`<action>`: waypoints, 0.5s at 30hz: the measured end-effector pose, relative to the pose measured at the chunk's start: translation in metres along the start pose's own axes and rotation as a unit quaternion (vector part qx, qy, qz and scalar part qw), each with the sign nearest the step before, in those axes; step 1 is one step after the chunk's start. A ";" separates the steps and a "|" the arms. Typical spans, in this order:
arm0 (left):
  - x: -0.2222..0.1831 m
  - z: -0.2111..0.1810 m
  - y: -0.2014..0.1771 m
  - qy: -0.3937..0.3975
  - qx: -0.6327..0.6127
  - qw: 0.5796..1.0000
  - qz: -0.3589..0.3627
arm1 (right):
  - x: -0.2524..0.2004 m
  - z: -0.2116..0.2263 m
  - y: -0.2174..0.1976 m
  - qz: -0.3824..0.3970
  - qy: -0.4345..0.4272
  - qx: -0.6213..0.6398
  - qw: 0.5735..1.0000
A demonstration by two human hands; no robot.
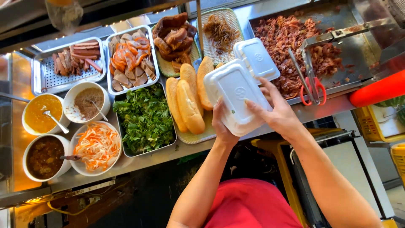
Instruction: Preparing and packaging various ingredients and bread into takeout containers at a food stall.
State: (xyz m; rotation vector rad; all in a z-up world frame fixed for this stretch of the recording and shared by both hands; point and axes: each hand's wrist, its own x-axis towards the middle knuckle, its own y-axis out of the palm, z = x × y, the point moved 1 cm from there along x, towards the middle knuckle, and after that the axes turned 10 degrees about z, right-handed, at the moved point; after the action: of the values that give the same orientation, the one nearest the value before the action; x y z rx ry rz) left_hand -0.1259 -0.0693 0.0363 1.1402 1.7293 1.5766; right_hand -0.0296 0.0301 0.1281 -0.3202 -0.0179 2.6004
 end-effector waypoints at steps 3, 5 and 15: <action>0.042 0.037 -0.055 -0.037 0.113 0.993 -0.012 | 0.027 -0.038 -0.054 0.040 0.016 0.200 0.979; 0.068 0.035 -0.049 -0.041 0.227 0.969 -0.087 | 0.059 -0.056 -0.091 0.000 0.005 0.171 0.985; 0.057 0.022 -0.050 -0.046 0.416 0.879 -0.229 | 0.146 -0.088 -0.150 -0.047 0.099 -0.157 0.981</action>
State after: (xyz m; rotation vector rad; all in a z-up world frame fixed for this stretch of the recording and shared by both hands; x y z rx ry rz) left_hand -0.1478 -0.0070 -0.0072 1.0016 2.4595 0.4600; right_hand -0.0585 0.2281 0.0211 -0.6731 -0.3684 2.4569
